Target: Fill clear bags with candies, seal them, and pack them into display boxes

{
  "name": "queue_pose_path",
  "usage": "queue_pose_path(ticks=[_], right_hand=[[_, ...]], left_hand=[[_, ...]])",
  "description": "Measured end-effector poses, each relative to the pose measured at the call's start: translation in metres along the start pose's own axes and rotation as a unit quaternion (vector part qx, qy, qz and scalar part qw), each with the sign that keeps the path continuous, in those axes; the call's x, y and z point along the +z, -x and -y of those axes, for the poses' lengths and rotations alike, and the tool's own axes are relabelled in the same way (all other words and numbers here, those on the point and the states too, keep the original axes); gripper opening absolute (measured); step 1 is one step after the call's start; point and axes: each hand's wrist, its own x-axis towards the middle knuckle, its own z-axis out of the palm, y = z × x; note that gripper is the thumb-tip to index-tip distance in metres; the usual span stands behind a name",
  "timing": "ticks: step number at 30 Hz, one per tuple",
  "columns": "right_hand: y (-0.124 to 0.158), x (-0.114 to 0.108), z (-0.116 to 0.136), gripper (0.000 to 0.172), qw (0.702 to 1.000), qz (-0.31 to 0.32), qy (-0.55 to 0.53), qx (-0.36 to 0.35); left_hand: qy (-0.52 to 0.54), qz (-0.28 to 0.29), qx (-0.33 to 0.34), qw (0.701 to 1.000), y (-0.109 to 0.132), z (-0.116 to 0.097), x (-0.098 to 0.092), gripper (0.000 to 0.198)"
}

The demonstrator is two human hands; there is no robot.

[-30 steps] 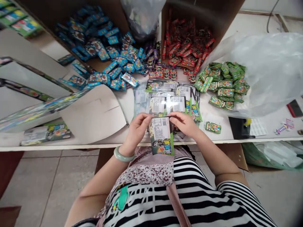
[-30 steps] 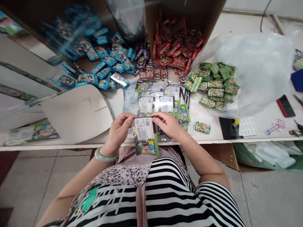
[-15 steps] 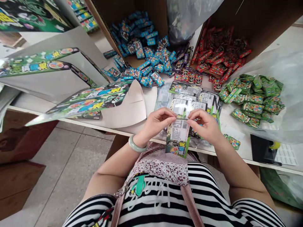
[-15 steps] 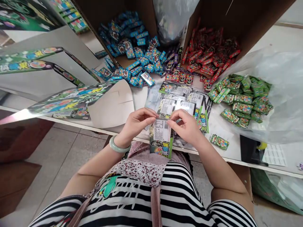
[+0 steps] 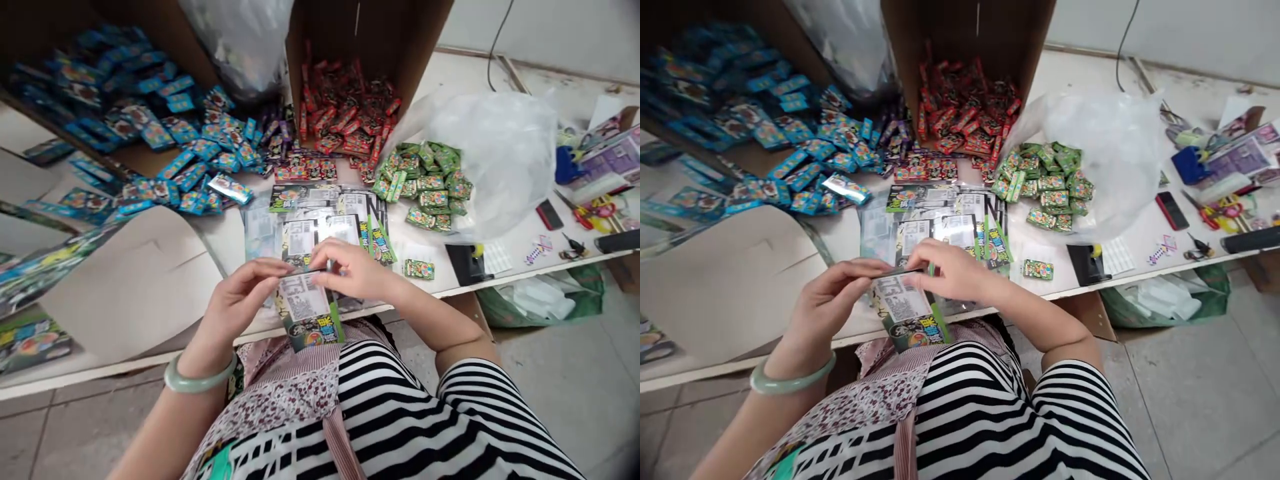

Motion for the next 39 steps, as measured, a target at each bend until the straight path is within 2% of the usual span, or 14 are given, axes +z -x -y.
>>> queue_pose_path(ticks=[3,6,9,10,11,12,13,14,17,20,24,31,36,39], right_hand=[[0.008,0.011,-0.002,0.007,0.998,0.004,0.057,-0.025],[0.008,0.01,-0.016,0.011,1.0,0.01,0.024,0.003],[0.014,-0.029,-0.047,0.031,0.999,-0.01,0.005,0.037],[0.019,-0.052,-0.06,0.034,0.994,-0.069,0.046,0.077],[0.027,-0.076,-0.074,0.032,0.968,-0.161,0.129,0.145],[0.036,-0.102,-0.087,0.029,0.917,-0.227,0.233,0.23],[0.046,-0.126,-0.1,0.029,0.854,-0.249,0.333,0.313],[0.056,-0.147,-0.111,0.029,0.821,-0.259,0.364,0.355],[0.076,-0.187,-0.134,0.03,0.768,-0.258,0.4,0.429],[0.079,-0.195,-0.148,0.039,0.746,-0.227,0.411,0.472],[0.074,-0.195,-0.158,0.049,0.741,-0.199,0.419,0.486],[0.078,-0.2,-0.153,0.034,0.767,-0.207,0.406,0.452],[0.08,-0.196,-0.143,0.032,0.777,-0.228,0.409,0.422],[0.086,-0.182,-0.133,0.032,0.814,-0.244,0.385,0.36]], left_hand=[[-0.01,0.009,-0.001,1.0,0.001,0.004,0.002,0.016],[0.007,-0.007,-0.007,1.0,-0.003,0.013,0.005,0.013],[0.018,-0.034,0.018,0.999,-0.004,0.021,0.003,0.004],[0.02,-0.043,0.024,0.999,-0.003,0.024,0.0,0.003],[0.02,-0.055,0.025,0.998,-0.002,0.026,-0.002,0.004],[0.018,-0.067,0.019,0.997,-0.001,0.029,-0.005,0.005],[0.014,-0.079,0.009,0.997,0.0,0.032,-0.007,0.006],[0.011,-0.091,-0.002,0.996,0.0,0.034,-0.008,0.006],[0.009,-0.111,-0.022,0.994,-0.001,0.038,-0.006,0.007],[0.006,-0.098,-0.017,0.995,-0.004,0.038,-0.001,0.006],[-0.002,-0.094,-0.018,0.995,-0.004,0.037,-0.001,0.006],[-0.003,-0.104,-0.027,0.994,-0.001,0.039,-0.005,0.007],[-0.005,-0.064,-0.023,0.998,-0.002,0.036,-0.003,0.008],[0.011,-0.07,-0.022,0.997,-0.002,0.038,-0.003,0.012]])
